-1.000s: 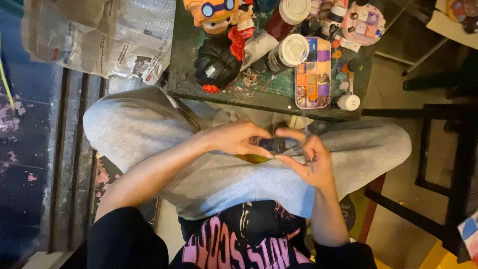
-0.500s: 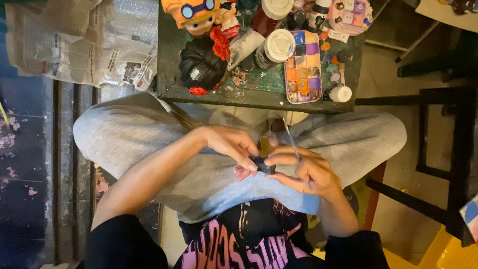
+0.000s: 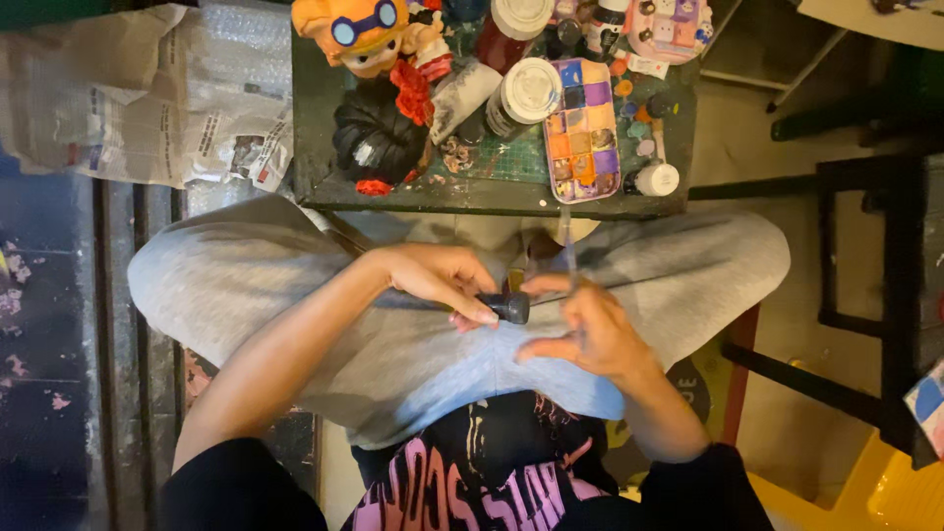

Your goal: The person sits cross-legged on the floor and paints details on a decorative figurine with a small brush. They dip the brush into small paint containers, rotate the figurine to reach different sides, and work on the hair, face and body areas.

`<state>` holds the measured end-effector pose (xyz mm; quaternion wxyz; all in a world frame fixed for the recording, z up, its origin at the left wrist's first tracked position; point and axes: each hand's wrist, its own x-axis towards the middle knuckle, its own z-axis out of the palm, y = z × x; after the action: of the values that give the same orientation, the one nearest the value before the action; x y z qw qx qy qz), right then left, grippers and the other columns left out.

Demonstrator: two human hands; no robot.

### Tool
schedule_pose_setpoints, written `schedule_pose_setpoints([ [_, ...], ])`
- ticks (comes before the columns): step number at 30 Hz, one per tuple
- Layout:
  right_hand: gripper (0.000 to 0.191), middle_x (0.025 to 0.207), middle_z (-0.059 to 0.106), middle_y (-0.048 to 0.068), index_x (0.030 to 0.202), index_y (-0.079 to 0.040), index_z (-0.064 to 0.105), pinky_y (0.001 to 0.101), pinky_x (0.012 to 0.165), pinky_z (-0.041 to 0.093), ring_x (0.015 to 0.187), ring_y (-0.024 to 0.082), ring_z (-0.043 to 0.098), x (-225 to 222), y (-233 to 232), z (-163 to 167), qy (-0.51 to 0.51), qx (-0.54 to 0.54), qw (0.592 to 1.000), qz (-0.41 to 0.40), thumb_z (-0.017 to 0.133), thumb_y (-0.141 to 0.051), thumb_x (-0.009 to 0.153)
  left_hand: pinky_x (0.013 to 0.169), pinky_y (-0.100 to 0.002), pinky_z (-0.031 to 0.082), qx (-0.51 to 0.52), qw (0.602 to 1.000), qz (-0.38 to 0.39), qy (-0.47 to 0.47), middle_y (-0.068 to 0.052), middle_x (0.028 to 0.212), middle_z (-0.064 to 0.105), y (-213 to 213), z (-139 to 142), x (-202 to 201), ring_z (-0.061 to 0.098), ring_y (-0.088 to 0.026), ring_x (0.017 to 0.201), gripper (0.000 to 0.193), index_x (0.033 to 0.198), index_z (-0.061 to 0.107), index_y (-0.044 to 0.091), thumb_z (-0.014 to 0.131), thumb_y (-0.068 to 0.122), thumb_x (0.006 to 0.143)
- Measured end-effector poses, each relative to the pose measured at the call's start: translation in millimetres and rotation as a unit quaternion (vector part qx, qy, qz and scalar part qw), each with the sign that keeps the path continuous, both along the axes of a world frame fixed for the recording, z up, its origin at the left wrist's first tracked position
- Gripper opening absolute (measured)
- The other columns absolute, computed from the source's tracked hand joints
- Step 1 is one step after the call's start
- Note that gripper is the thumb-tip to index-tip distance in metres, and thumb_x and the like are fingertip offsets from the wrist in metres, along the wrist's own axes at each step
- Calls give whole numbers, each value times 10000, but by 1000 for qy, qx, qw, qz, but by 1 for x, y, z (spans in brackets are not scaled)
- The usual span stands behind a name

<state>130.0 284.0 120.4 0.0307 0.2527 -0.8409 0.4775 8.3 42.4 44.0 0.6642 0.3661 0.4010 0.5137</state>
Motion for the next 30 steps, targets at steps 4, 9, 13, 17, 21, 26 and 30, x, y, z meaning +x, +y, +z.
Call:
schedule_pose_setpoints([
  [4, 604, 1069, 772, 198, 777, -97, 391, 332, 620, 522, 776, 244, 717, 4, -1, -3, -23, 52, 998, -12, 988, -177, 737, 670, -253, 505, -23, 999, -15, -17, -22, 802, 705, 5, -3, 1, 632, -78, 735, 371, 1055, 742, -15, 709, 343, 964],
  [9, 527, 1151, 703, 216, 830, -107, 342, 445, 893, 616, 1063, 382, 731, 0, 11, 4, 96, -29, 993, 66, 865, -39, 823, 691, -257, 515, -1, 990, -104, -94, -20, 796, 709, -2, -9, -7, 641, -98, 733, 402, 1070, 750, 1, 657, 389, 1017],
  [13, 514, 1252, 668, 226, 909, -84, 347, 416, 971, 598, 1193, 335, 693, -22, 17, -10, 21, -128, 986, -103, 847, 21, 853, 797, -272, 534, 29, 999, 37, -3, -9, 979, 703, -4, -11, -11, 633, -94, 891, 382, 1214, 741, 4, 715, 306, 981],
  [17, 477, 1283, 641, 215, 996, -45, 389, 369, 1058, 556, 1209, 239, 661, -76, -2, -55, -16, -183, 948, -260, 843, 45, 881, 893, -287, 533, 37, 981, 185, 47, -7, 1180, 698, 3, -8, -9, 612, -86, 1040, 386, 1226, 723, -1, 807, 201, 909],
  [21, 459, 1251, 706, 146, 908, -66, 419, 395, 1020, 457, 1164, 273, 615, -107, -17, -73, 60, 4, 942, -330, 877, -49, 890, 888, -257, 548, -19, 951, 310, 17, 49, 1175, 736, 8, -3, -12, 656, -54, 991, 519, 1274, 694, 93, 853, 201, 792],
  [26, 391, 1268, 732, 28, 893, -84, 456, 449, 1083, 292, 1276, 322, 505, -117, -35, -71, 112, 136, 925, -336, 843, -125, 932, 726, -244, 459, -47, 926, 348, 139, -15, 998, 754, 1, 5, -13, 514, -68, 780, 490, 1272, 779, 105, 895, 149, 797],
  [30, 369, 1359, 688, 91, 918, -79, 468, 443, 1067, 263, 1319, 339, 474, -118, -35, -73, 122, 161, 921, -333, 830, -147, 932, 918, -203, 540, 63, 930, 355, 77, 16, 1234, 771, -1, 10, -14, 635, 1, 1010, 433, 1270, 755, 101, 863, 127, 851],
])
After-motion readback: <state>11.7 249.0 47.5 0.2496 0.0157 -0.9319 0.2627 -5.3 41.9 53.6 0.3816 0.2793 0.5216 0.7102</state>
